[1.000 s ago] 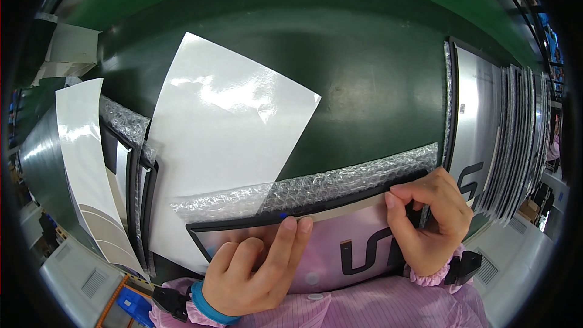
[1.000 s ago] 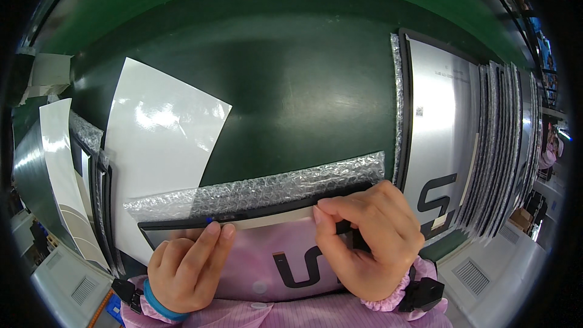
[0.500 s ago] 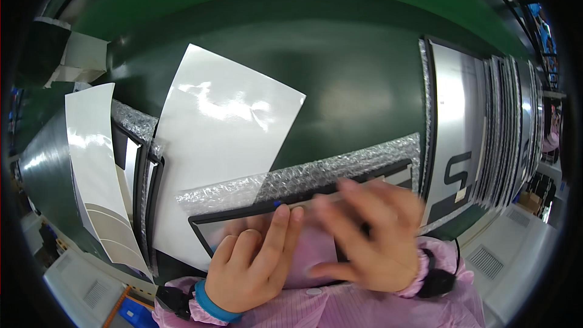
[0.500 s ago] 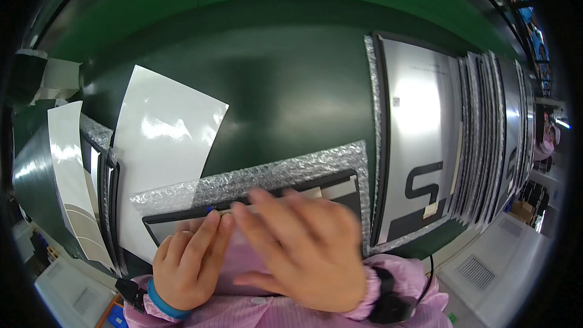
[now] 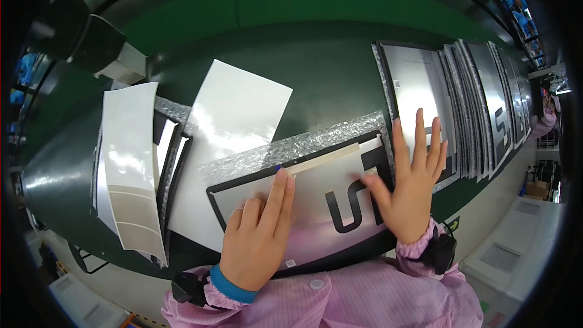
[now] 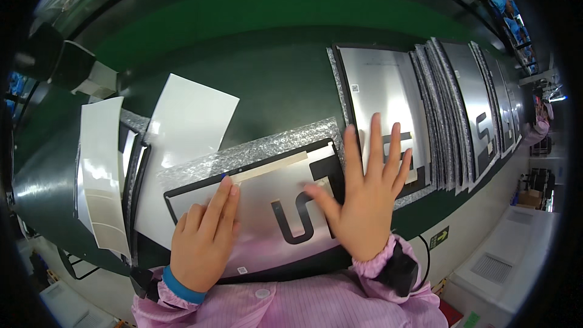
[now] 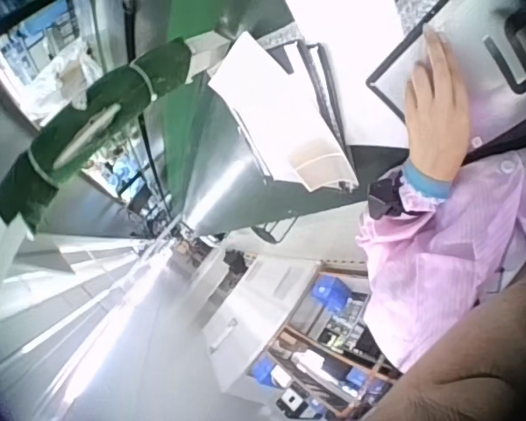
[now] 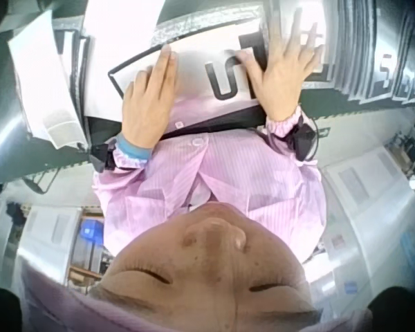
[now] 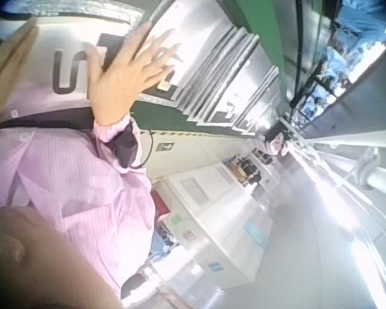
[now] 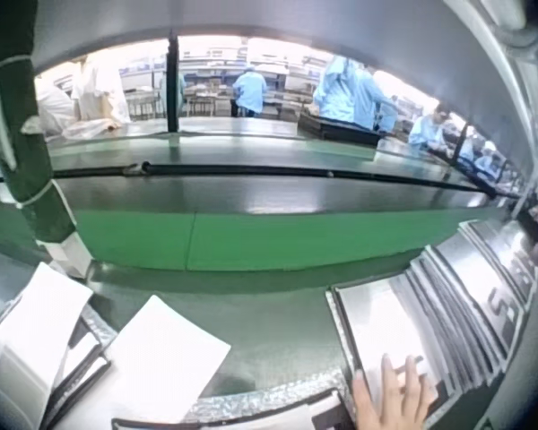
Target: The person peels a strip of tape from a sheet, applies it to the edge of a screen, and presses it down. They then move the screen to a stack, pick up another screen, and repeat the process.
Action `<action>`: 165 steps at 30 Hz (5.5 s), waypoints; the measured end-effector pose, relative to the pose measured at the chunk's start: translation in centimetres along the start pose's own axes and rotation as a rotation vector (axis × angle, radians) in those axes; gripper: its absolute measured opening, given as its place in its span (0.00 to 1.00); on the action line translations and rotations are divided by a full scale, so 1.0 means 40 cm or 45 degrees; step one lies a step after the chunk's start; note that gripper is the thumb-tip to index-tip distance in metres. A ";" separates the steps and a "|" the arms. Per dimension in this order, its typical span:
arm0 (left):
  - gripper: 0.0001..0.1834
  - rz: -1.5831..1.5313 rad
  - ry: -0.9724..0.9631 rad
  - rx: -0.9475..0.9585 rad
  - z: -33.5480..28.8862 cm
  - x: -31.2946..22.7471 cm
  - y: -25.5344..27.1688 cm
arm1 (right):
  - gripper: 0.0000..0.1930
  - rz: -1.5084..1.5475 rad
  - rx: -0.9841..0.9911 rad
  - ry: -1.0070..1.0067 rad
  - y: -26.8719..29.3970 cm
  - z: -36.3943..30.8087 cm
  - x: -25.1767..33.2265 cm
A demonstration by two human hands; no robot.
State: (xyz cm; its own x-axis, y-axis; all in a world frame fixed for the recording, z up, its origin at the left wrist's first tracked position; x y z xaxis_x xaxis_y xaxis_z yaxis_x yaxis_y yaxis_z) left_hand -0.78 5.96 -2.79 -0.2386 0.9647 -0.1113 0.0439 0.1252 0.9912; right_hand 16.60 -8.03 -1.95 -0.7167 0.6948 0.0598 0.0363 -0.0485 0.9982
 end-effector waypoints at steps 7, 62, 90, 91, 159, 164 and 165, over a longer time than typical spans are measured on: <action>0.45 -0.432 0.037 0.122 -0.125 0.000 0.018 | 0.28 0.016 -0.188 0.131 -0.018 0.037 -0.020; 0.67 -0.400 0.053 0.002 -0.164 -0.007 -0.048 | 0.21 0.185 -0.323 0.187 -0.024 0.134 -0.036; 0.63 -0.487 0.064 -0.162 -0.172 -0.008 -0.053 | 0.14 1.906 0.811 -0.076 0.013 0.182 -0.115; 0.63 -0.557 0.061 -0.207 -0.175 -0.006 -0.050 | 0.14 1.909 0.806 -0.081 0.014 0.178 -0.114; 0.17 0.187 1.080 -1.373 -0.480 0.248 0.059 | 0.23 1.021 -0.106 0.643 -0.131 0.269 0.463; 0.18 0.170 1.125 -1.410 -0.502 0.270 -0.017 | 0.21 1.003 0.200 0.502 -0.108 0.321 0.504; 0.17 0.166 1.131 -1.421 -0.505 0.271 -0.024 | 0.19 1.141 0.442 0.452 -0.106 0.327 0.507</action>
State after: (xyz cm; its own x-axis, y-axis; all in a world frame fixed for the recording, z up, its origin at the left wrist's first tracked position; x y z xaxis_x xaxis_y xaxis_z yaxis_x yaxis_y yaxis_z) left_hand -23.02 11.63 -3.50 -0.8273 0.4410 -0.3479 -0.5599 -0.5973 0.5743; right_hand 11.01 15.66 -4.83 -0.4894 0.2502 0.8354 0.8194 -0.1962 0.5387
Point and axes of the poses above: each hand's wrist, its own z-axis towards the middle knuckle, its own y-axis out of the back of the hand, x = y × z, the point moved 2 cm from there along z, towards the middle knuckle, and after that the axes turned 8 degrees about x, right-handed, at the moved point
